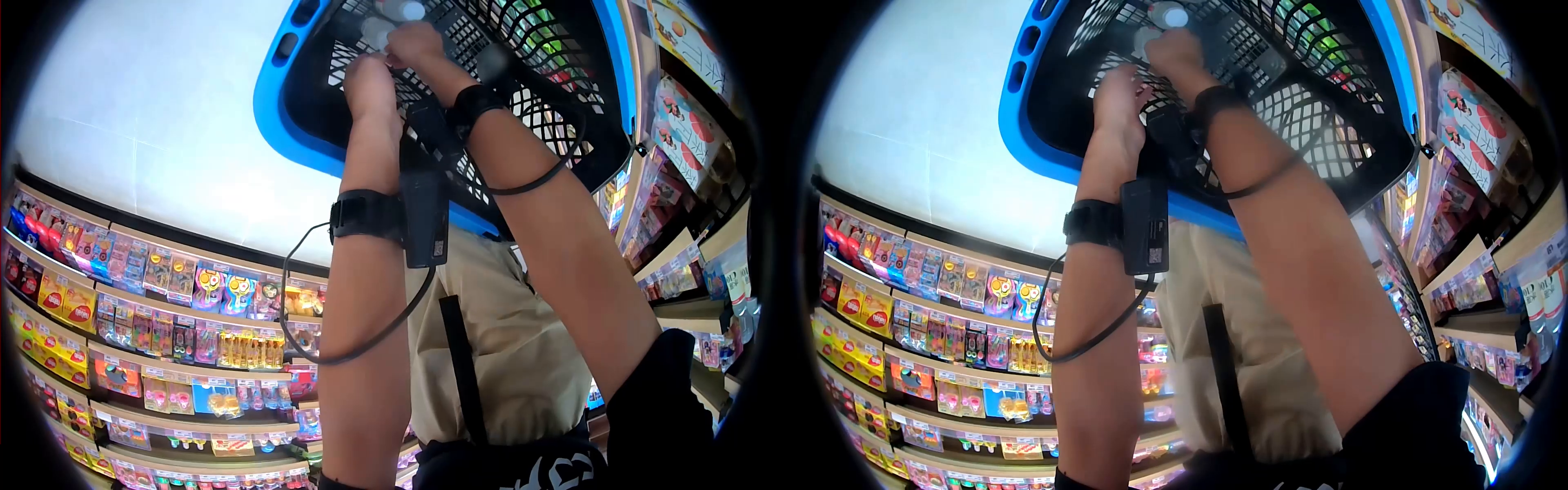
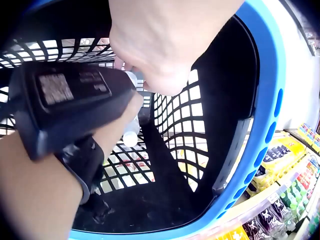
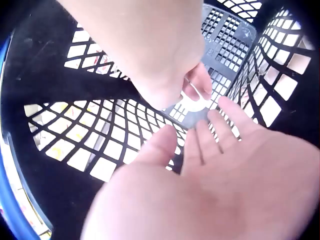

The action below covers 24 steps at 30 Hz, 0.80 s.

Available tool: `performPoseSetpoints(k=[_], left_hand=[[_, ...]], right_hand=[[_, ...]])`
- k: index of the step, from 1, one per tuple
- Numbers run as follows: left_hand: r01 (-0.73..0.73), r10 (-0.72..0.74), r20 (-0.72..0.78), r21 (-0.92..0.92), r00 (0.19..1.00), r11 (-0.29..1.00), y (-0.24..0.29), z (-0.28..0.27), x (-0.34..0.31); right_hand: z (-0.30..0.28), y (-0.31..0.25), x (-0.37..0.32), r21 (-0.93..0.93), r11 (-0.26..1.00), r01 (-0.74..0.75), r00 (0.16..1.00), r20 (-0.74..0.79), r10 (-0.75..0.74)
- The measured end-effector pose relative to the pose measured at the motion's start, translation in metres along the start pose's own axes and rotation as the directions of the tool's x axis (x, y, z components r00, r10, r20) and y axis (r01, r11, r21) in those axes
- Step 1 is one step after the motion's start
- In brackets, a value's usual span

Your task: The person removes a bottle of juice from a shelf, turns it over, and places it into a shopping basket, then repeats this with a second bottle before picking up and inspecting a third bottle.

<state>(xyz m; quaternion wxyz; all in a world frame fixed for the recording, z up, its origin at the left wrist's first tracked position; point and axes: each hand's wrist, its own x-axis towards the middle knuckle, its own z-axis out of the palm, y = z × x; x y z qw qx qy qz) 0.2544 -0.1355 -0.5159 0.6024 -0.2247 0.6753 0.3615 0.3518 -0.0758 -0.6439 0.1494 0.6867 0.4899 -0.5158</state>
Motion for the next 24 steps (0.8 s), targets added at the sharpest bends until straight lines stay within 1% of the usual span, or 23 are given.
performPoseSetpoints(k=[1,4,5,6,7,8,9,10,11,12,13,14,15,16,18,20,22,24], left_hand=[[-0.011,0.011,-0.001,-0.038,1.0,0.999,-0.001,0.002,-0.003],[-0.046,0.047,0.022,-0.041,0.999,0.998,-0.007,0.007,-0.008],[-0.007,0.008,0.04,-0.027,0.999,1.0,-0.006,0.009,-0.008],[0.045,-0.045,0.001,-0.018,0.999,0.999,0.0,0.018,-0.021],[0.017,-0.018,0.038,0.017,0.999,1.0,-0.004,0.019,-0.02],[0.042,-0.044,0.046,0.059,0.998,0.997,-0.006,0.022,-0.021],[0.008,-0.016,0.103,0.072,0.995,0.997,-0.016,0.021,-0.01],[0.003,-0.011,0.106,0.076,0.994,0.997,-0.021,0.023,-0.01],[0.006,-0.012,0.105,0.057,0.994,0.998,-0.025,0.027,-0.014],[-0.014,0.014,0.117,0.003,0.993,1.0,-0.027,0.032,-0.023],[-0.029,0.022,0.161,0.044,0.987,0.999,-0.034,0.031,-0.017],[-0.064,0.052,0.16,0.067,0.986,0.996,-0.045,0.032,-0.007],[-0.118,0.101,0.163,0.103,0.981,0.988,-0.038,0.041,-0.027],[-0.146,0.117,0.213,0.127,0.97,0.981,-0.039,0.044,-0.03],[-0.185,0.138,0.267,0.158,0.954,0.97,-0.037,0.054,-0.043],[-0.197,0.142,0.304,0.157,0.942,0.968,-0.036,0.063,-0.055],[-0.22,0.16,0.341,0.145,0.926,0.965,-0.033,0.073,-0.063],[-0.24,0.175,0.368,0.136,0.913,0.961,-0.027,0.075,-0.078]], right_hand=[[0.0,0.002,0.008,0.051,0.999,0.006,0.998,0.065,-0.009],[-0.013,-0.01,-0.004,0.25,0.966,-0.067,0.99,0.137,0.033],[-0.016,-0.007,-0.01,0.165,0.986,0.015,0.997,0.079,-0.028],[-0.018,-0.005,-0.017,0.061,0.994,0.094,0.995,0.027,-0.096],[-0.023,-0.007,-0.031,0.19,0.98,0.058,0.994,0.076,-0.073],[-0.033,-0.008,-0.046,0.298,0.954,0.026,0.991,0.118,-0.063],[-0.039,-0.003,-0.057,0.317,0.945,0.087,0.991,0.067,-0.114],[-0.04,0.007,-0.059,0.265,0.956,0.125,0.992,-0.014,-0.126],[-0.043,0.019,-0.061,0.255,0.952,0.169,0.985,-0.03,-0.167],[-0.052,0.023,-0.076,0.38,0.918,0.112,0.994,-0.038,-0.105],[-0.064,0.028,-0.092,0.235,0.947,0.218,0.969,-0.169,-0.181],[-0.07,0.036,-0.101,0.32,0.922,0.219,0.969,-0.179,-0.168],[-0.086,0.034,-0.119,0.278,0.934,0.224,0.965,-0.197,-0.173],[-0.102,0.034,-0.132,0.33,0.918,0.22,0.971,-0.163,-0.174],[-0.132,0.031,-0.162,0.408,0.872,0.269,0.959,-0.198,-0.203],[-0.158,0.03,-0.19,0.436,0.834,0.339,0.932,-0.276,-0.235],[-0.193,0.009,-0.227,0.374,0.884,0.28,0.944,-0.273,-0.183],[-0.208,0.002,-0.258,0.341,0.882,0.325,0.905,-0.384,-0.185]])
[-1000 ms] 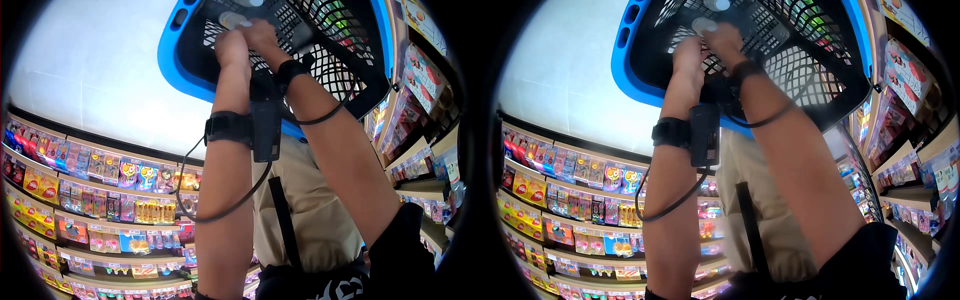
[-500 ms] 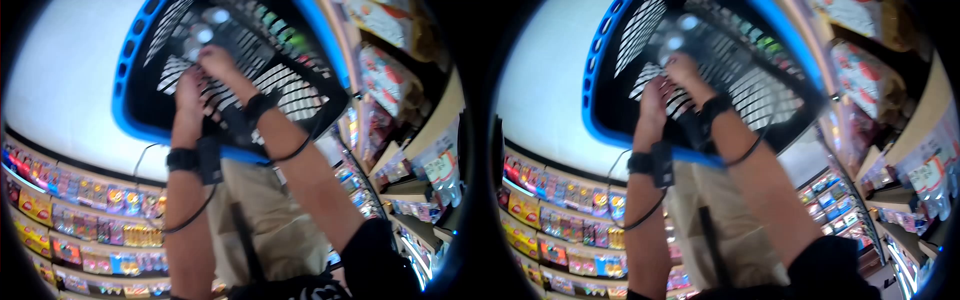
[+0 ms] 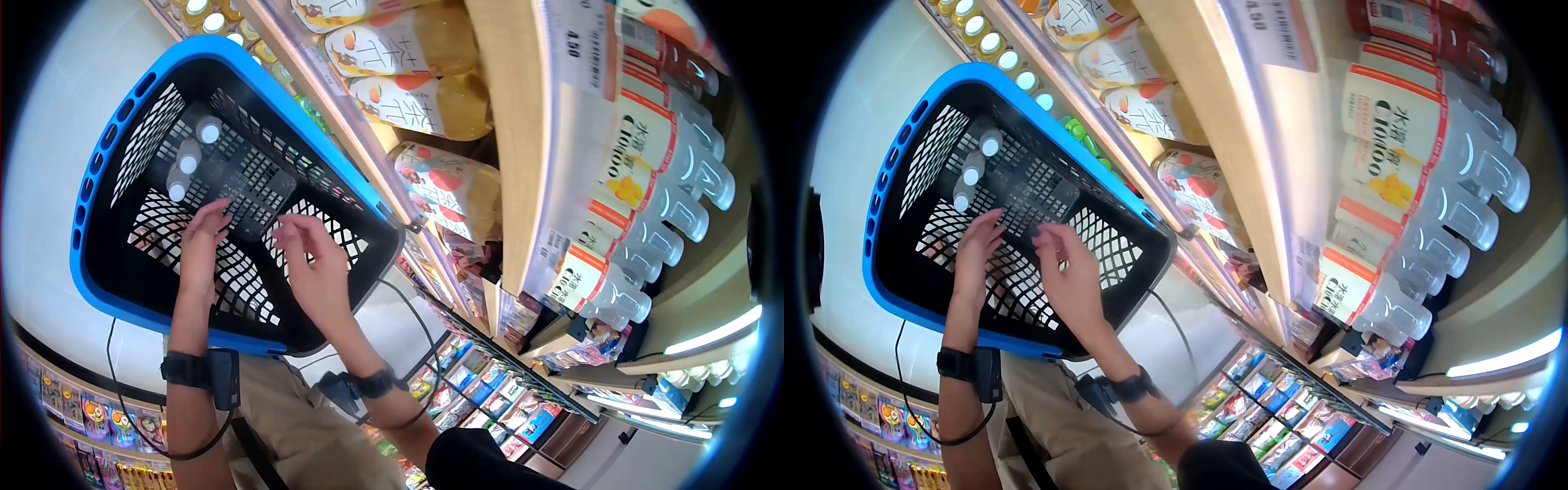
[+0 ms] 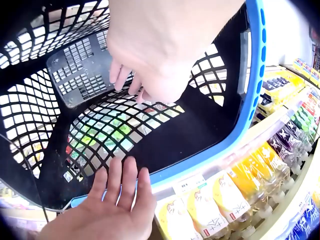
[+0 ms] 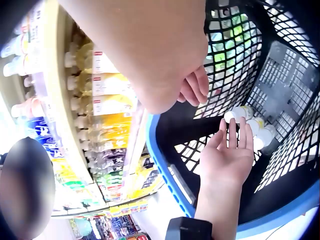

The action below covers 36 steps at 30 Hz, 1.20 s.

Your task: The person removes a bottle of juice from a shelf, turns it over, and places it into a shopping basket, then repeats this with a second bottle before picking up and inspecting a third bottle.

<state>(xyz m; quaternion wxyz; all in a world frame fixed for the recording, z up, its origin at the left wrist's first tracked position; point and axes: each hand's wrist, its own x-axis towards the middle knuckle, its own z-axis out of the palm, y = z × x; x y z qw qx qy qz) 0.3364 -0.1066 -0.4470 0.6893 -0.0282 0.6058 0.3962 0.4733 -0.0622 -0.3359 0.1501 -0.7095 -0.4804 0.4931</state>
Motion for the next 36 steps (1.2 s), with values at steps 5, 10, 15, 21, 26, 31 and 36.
performPoseSetpoints(k=[5,10,15,21,26,31,36], left_hand=[[-0.082,0.085,0.068,-0.042,0.994,0.996,0.028,0.01,-0.04],[-0.126,0.153,0.177,-0.157,0.972,0.98,0.055,0.031,-0.087],[-0.297,0.309,0.258,-0.085,0.915,0.951,0.074,0.057,-0.121],[-0.718,0.671,0.313,0.056,0.672,0.693,0.087,0.102,-0.164],[-0.818,0.723,0.464,0.003,0.511,0.576,0.09,0.163,-0.188],[-0.925,0.768,0.561,-0.008,0.311,0.38,0.081,0.226,-0.202],[-0.977,0.797,0.567,0.09,0.21,0.193,0.098,0.25,-0.187]], right_hand=[[-0.046,-0.054,-0.047,-0.295,0.859,0.419,0.883,-0.089,-0.461],[-0.099,-0.101,-0.081,-0.401,0.82,0.409,0.806,-0.262,-0.531],[-0.152,-0.121,-0.107,-0.73,0.586,0.352,0.677,-0.234,-0.698],[-0.211,-0.133,-0.118,-0.87,0.471,0.147,0.522,-0.337,-0.784],[-0.242,-0.116,-0.131,-0.696,0.69,0.199,0.512,-0.527,-0.678],[-0.231,-0.12,-0.111,-0.375,0.894,0.246,0.487,-0.749,-0.449],[-0.237,-0.117,-0.087,-0.208,0.971,0.119,0.381,-0.893,-0.238]])
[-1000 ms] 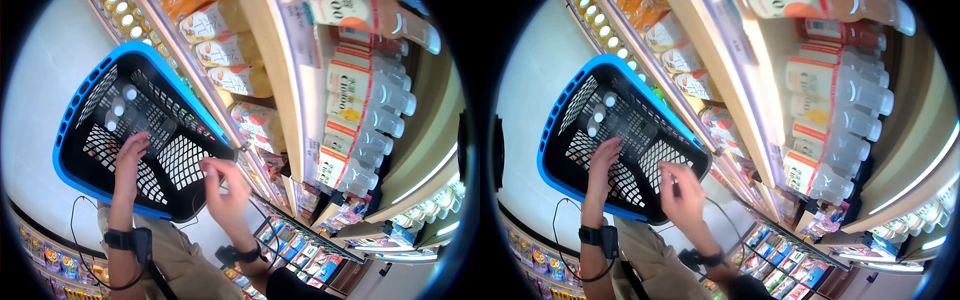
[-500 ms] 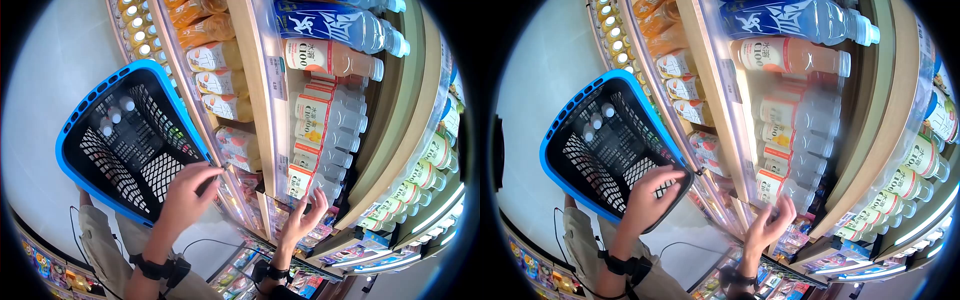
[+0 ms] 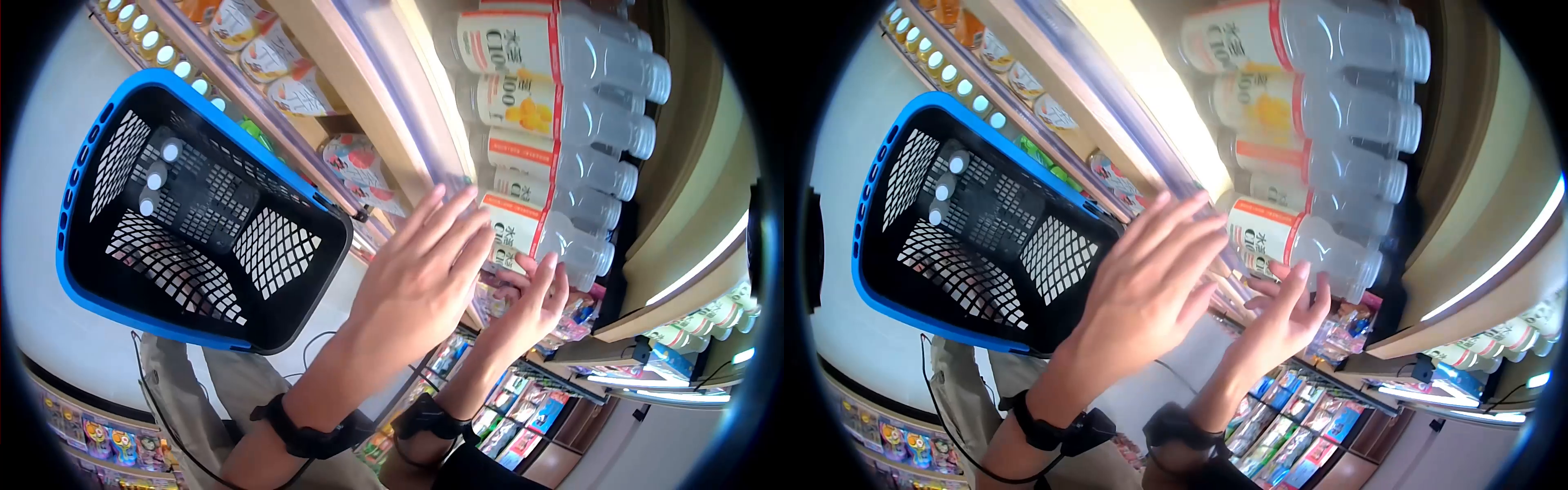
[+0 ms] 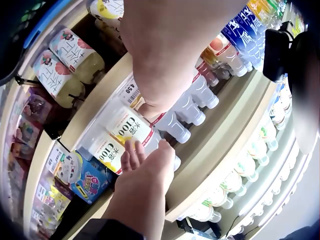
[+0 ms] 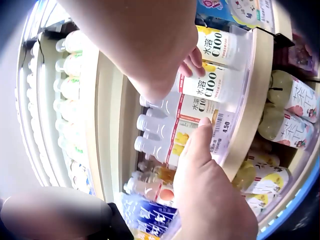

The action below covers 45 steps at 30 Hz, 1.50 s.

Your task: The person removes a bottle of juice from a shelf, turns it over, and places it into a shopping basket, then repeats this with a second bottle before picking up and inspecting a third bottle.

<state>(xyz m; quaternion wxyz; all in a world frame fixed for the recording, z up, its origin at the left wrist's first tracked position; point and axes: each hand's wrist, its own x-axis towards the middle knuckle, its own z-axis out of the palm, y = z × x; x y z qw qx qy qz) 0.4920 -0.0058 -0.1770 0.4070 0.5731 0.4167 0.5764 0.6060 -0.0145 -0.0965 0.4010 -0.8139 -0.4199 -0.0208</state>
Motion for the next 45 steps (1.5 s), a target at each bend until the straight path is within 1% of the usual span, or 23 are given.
performPoseSetpoints(k=[1,3,4,5,6,9,12,13,16,20,21,22,24,25,26,27,28,29,31,35,39,43,45], left_hand=[[-0.008,0.008,-0.01,0.019,1.0,1.0,0.002,0.0,0.006],[-0.022,0.024,-0.034,0.055,0.999,0.998,0.01,0.009,0.02],[-0.134,0.146,-0.109,0.111,0.983,0.985,0.01,0.025,0.025],[-0.18,0.185,-0.031,0.125,0.982,0.976,0.014,0.032,0.032],[-0.224,0.22,0.041,0.137,0.975,0.965,0.018,0.037,0.038],[-0.127,0.115,0.092,0.14,0.989,0.982,0.012,0.063,0.048],[-0.158,0.136,0.132,0.174,0.982,0.972,0.006,0.073,0.05],[-0.137,0.124,0.112,0.12,0.986,0.983,0.006,0.074,0.048],[-0.171,0.157,0.092,0.172,0.983,0.97,-0.002,0.082,0.04],[-0.092,0.093,-0.026,0.043,0.995,0.995,0.006,0.086,0.037],[-0.075,0.075,-0.058,-0.007,0.995,0.997,0.006,0.085,0.036],[-0.059,0.054,-0.085,-0.054,0.995,0.997,0.006,0.083,0.034],[-0.065,0.043,-0.144,-0.145,0.989,0.987,0.01,0.071,0.031],[-0.073,0.041,-0.162,-0.196,0.986,0.978,0.014,0.065,0.03],[-0.085,0.04,-0.183,-0.246,0.982,0.966,0.019,0.059,0.029],[-0.095,0.033,-0.212,-0.29,0.977,0.952,0.027,0.052,0.026],[-0.108,0.026,-0.242,-0.333,0.97,0.937,0.034,0.044,0.023],[-0.098,0.021,-0.202,-0.375,0.979,0.922,0.042,0.032,0.019],[-0.138,0.081,-0.188,-0.311,0.979,0.94,0.049,0.015,0.012],[-0.123,0.12,-0.025,-0.208,0.992,0.97,0.073,-0.037,-0.001],[-0.019,0.047,0.113,-0.236,0.992,0.972,0.108,-0.1,-0.004],[0.141,-0.09,0.197,-0.262,0.976,0.955,0.14,-0.157,-0.019],[0.243,-0.187,0.211,-0.283,0.959,0.928,0.175,-0.184,-0.026]], right_hand=[[0.002,0.003,0.006,0.042,0.997,-0.071,0.997,0.021,0.07],[0.011,-0.004,0.005,0.095,0.991,-0.094,0.996,-0.004,0.094],[0.011,-0.005,0.006,0.078,0.993,-0.092,0.995,-0.024,0.094],[0.012,-0.004,0.008,0.051,0.999,-0.011,1.0,-0.013,0.012],[0.011,-0.001,0.012,0.073,0.997,-0.004,1.0,-0.026,0.006],[0.012,0.003,0.021,0.119,0.992,-0.031,0.997,-0.072,0.04],[0.011,0.006,0.03,0.104,0.991,-0.087,0.988,-0.115,0.099],[0.01,0.01,0.032,0.097,0.994,-0.043,0.991,-0.122,0.055],[-0.003,0.012,0.031,0.186,0.976,-0.116,0.99,-0.062,0.13],[0.007,-0.001,0.02,0.239,0.968,0.069,0.984,-0.174,-0.027],[0.004,-0.001,0.016,0.271,0.958,0.092,0.988,-0.145,-0.054],[0.003,-0.004,0.011,0.214,0.968,0.132,0.979,-0.178,-0.094],[0.005,-0.012,-0.007,0.088,0.978,0.189,0.957,-0.242,-0.162],[0.005,-0.018,-0.017,0.134,0.977,0.167,0.953,-0.275,-0.126],[-0.02,-0.014,-0.026,0.208,0.957,0.203,0.979,-0.031,-0.201],[-0.027,-0.018,-0.036,0.213,0.948,0.235,0.971,-0.012,-0.238],[-0.029,-0.02,-0.041,0.193,0.943,0.271,0.963,-0.066,-0.263],[-0.031,-0.024,-0.047,0.172,0.939,0.299,0.953,-0.112,-0.283],[-0.041,-0.032,-0.057,0.148,0.925,0.35,0.931,-0.163,-0.326],[-0.067,-0.049,-0.078,0.122,0.915,0.385,0.91,-0.215,-0.354],[-0.087,-0.073,-0.1,0.176,0.919,0.354,0.92,-0.244,-0.308],[-0.104,-0.096,-0.119,0.262,0.895,0.36,0.924,-0.235,-0.303],[-0.117,-0.113,-0.125,0.325,0.877,0.354,0.933,-0.186,-0.308]])
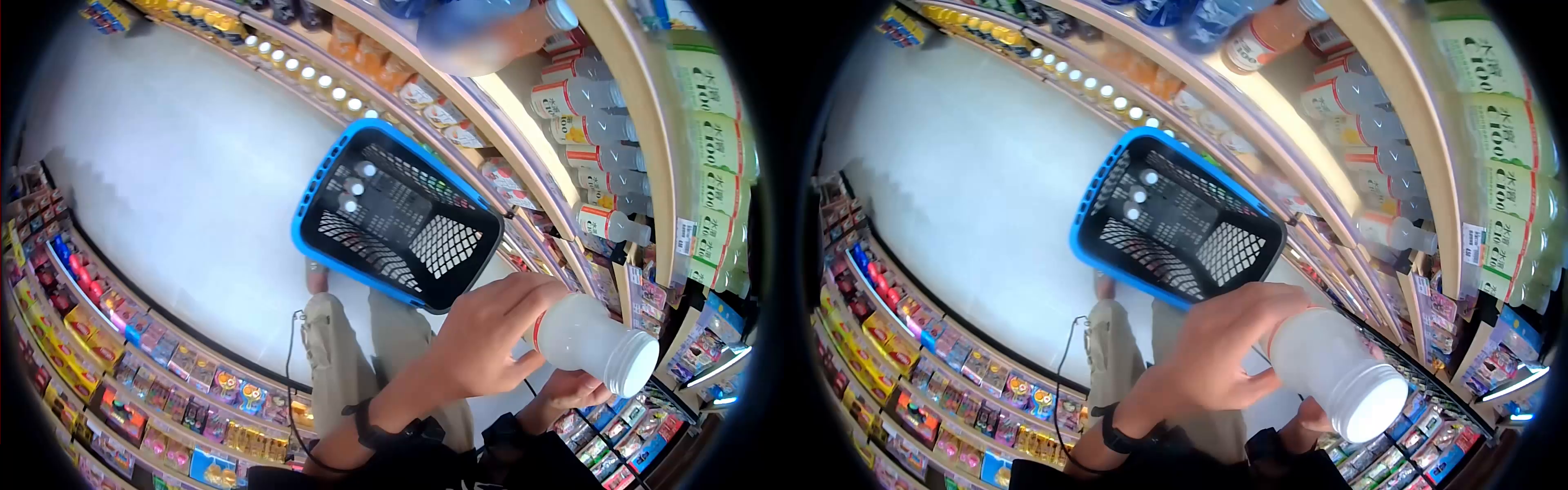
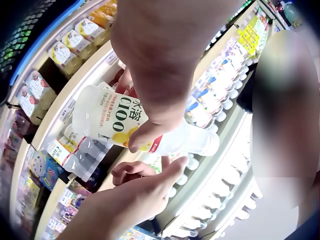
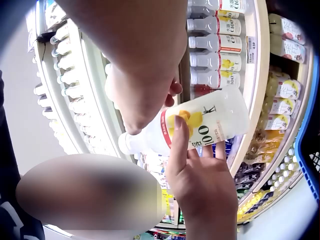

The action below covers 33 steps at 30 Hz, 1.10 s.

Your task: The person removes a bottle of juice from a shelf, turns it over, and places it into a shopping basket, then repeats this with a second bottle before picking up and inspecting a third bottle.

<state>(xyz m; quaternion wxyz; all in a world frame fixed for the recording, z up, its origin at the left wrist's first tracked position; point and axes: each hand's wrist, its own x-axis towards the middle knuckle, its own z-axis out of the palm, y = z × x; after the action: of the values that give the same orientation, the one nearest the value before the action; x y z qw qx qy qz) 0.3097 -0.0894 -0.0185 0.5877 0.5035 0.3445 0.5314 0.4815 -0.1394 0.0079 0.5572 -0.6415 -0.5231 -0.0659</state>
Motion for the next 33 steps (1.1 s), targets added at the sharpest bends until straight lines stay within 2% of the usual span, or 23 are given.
performPoseSetpoints(k=[1,2,4,5,7,9,10,11,12,13,15,16,17,19,22,25,26,27,28,31,32,33], left_hand=[[0.035,-0.035,-0.004,-0.002,0.999,0.999,0.02,-0.009,-0.007],[0.089,-0.09,-0.009,-0.078,0.996,0.993,0.04,-0.013,-0.016],[0.121,-0.12,-0.037,0.01,0.992,0.993,0.082,-0.022,-0.035],[0.127,-0.125,-0.051,0.04,0.991,0.991,0.102,-0.021,-0.042],[0.096,-0.093,-0.026,0.155,0.995,0.983,0.138,-0.025,-0.047],[-0.01,0.001,0.04,0.237,0.999,0.972,0.186,-0.026,-0.036],[-0.083,0.061,0.091,0.258,0.994,0.963,0.211,-0.021,-0.028],[-0.154,0.117,0.147,0.273,0.982,0.95,0.233,-0.016,-0.022],[-0.168,0.127,0.193,0.218,0.973,0.961,0.248,-0.007,-0.022],[-0.19,0.126,0.257,0.244,0.958,0.951,0.257,-0.001,-0.027],[-0.165,0.19,0.213,-0.132,0.958,0.977,0.261,0.018,-0.051],[-0.218,0.267,0.193,-0.241,0.944,0.946,0.255,0.026,-0.061],[-0.135,0.195,0.13,-0.366,0.972,0.921,0.269,0.037,-0.082],[-0.025,0.089,0.187,-0.321,0.978,0.947,0.268,0.034,-0.096],[-0.279,0.31,0.111,-0.234,0.944,0.931,0.288,0.054,-0.107],[-0.491,0.444,0.299,0.104,0.845,0.865,0.344,0.055,-0.116],[-0.632,0.572,0.293,0.176,0.766,0.755,0.335,0.049,-0.115],[-0.75,0.684,0.308,0.248,0.661,0.613,0.344,0.047,-0.112],[-0.582,0.505,0.333,0.197,0.796,0.789,0.356,0.04,-0.132],[-0.461,0.387,0.302,0.231,0.871,0.857,0.392,0.036,-0.168],[-0.58,0.508,0.28,0.341,0.814,0.74,0.388,0.033,-0.175],[-0.561,0.489,0.278,0.353,0.827,0.749,0.387,0.029,-0.18]], right_hand=[[-0.001,-0.011,0.002,0.04,0.999,-0.009,0.999,0.037,0.008],[-0.003,-0.033,0.013,0.031,0.998,0.053,0.98,0.188,-0.058],[-0.025,-0.054,0.029,0.223,0.975,0.01,0.906,0.41,-0.103],[-0.02,-0.069,0.035,0.154,0.982,0.111,0.94,0.305,-0.154],[-0.037,-0.097,0.05,0.089,0.982,0.167,0.962,0.203,-0.182],[-0.056,-0.129,0.068,0.1,0.98,0.171,0.957,0.219,-0.19],[-0.066,-0.149,0.075,0.073,0.989,0.126,0.961,0.237,-0.14],[-0.078,-0.169,0.083,0.104,0.991,0.081,0.942,0.318,-0.11],[-0.086,-0.183,0.089,0.103,0.987,0.12,0.935,0.322,-0.147],[-0.094,-0.194,0.092,0.095,0.983,0.155,0.927,0.331,-0.178],[-0.115,-0.226,0.081,0.219,0.974,-0.057,0.919,0.394,-0.035],[-0.129,-0.235,0.079,0.293,0.945,-0.144,0.864,0.503,-0.024],[-0.138,-0.234,0.069,0.44,0.876,-0.198,0.862,0.503,-0.058],[-0.168,-0.27,0.067,0.409,0.87,-0.275,0.822,0.569,-0.007],[-0.193,-0.294,0.07,0.221,0.951,-0.215,0.818,0.573,0.052],[-0.207,-0.311,0.07,0.272,0.942,-0.195,0.883,0.466,0.048],[-0.2,-0.307,0.067,0.618,0.749,-0.241,0.89,0.449,-0.084],[-0.196,-0.306,0.063,0.742,0.616,-0.266,0.888,0.437,-0.144],[-0.193,-0.307,0.059,0.812,0.502,-0.297,0.885,0.432,-0.175],[-0.179,-0.307,0.048,0.893,0.245,-0.378,0.869,0.434,-0.24],[-0.176,-0.308,0.045,0.895,0.192,-0.402,0.86,0.441,-0.256],[-0.172,-0.309,0.042,0.889,0.152,-0.431,0.849,0.457,-0.267]])
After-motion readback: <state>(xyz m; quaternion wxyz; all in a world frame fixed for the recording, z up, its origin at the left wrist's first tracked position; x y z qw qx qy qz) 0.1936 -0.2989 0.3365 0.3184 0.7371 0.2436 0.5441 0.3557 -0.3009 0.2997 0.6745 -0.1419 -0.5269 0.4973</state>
